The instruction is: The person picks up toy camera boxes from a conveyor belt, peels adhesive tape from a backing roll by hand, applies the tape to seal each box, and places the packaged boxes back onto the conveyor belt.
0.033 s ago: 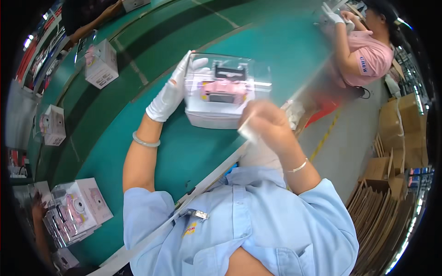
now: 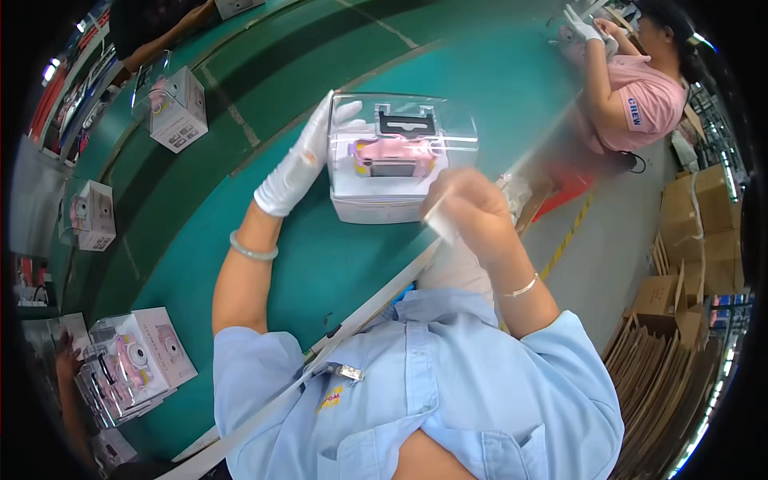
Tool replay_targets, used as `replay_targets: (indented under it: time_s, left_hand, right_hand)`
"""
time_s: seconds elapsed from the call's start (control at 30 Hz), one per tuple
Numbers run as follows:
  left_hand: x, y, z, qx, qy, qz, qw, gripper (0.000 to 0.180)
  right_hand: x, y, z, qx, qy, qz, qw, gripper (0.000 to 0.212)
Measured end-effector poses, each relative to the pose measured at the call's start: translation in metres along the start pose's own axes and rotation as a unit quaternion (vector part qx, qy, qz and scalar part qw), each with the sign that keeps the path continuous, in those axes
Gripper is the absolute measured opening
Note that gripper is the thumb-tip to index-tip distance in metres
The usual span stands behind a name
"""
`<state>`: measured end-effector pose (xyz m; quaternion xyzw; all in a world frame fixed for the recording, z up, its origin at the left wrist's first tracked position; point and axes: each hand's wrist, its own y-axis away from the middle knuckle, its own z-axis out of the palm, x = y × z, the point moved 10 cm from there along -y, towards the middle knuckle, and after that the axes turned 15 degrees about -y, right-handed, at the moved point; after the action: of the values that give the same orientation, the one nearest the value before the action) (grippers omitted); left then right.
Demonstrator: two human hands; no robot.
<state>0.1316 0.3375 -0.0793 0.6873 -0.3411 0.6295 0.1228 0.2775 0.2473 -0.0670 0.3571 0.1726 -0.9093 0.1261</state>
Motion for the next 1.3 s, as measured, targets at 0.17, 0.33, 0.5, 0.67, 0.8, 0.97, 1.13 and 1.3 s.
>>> replay_targets:
  time_s: [0.17,0.33,0.5,0.67,0.8,0.97,1.13,1.3]
  left_hand:
    - [0.013,0.027,0.011,0.045,-0.256,0.005,0.966,0.138]
    - [0.031,0.036,0.036,0.122,-0.313,0.001,0.942,0.13]
    - [0.04,0.03,0.039,0.239,-0.281,-0.003,0.93,0.122]
    - [0.034,0.021,0.041,0.32,-0.291,-0.061,0.9,0.119]
    - [0.005,0.015,0.025,0.347,-0.008,-0.153,0.925,0.108]
    - [-0.026,0.044,0.037,0.345,0.074,-0.314,0.881,0.089]
    - [-0.001,0.055,0.017,0.345,-0.173,-0.351,0.853,0.067]
    - [0.103,-0.001,0.074,0.18,-0.626,0.041,0.757,0.052]
  right_hand:
    - [-0.01,-0.011,-0.03,0.024,0.009,-0.05,0.998,0.01]
    - [-0.025,-0.017,-0.037,0.031,-0.008,-0.064,0.997,0.012]
    - [-0.034,-0.041,-0.045,0.036,-0.065,-0.052,0.996,0.013]
    - [-0.051,-0.059,-0.055,0.057,-0.091,-0.066,0.992,0.015]
    - [-0.067,-0.043,-0.06,0.083,-0.064,-0.024,0.994,0.016]
    - [-0.049,0.017,-0.087,0.152,-0.031,0.092,0.984,0.016]
    - [-0.04,0.036,-0.085,0.144,-0.048,0.121,0.981,0.015]
    - [-0.03,0.025,-0.093,0.138,-0.028,0.125,0.982,0.015]
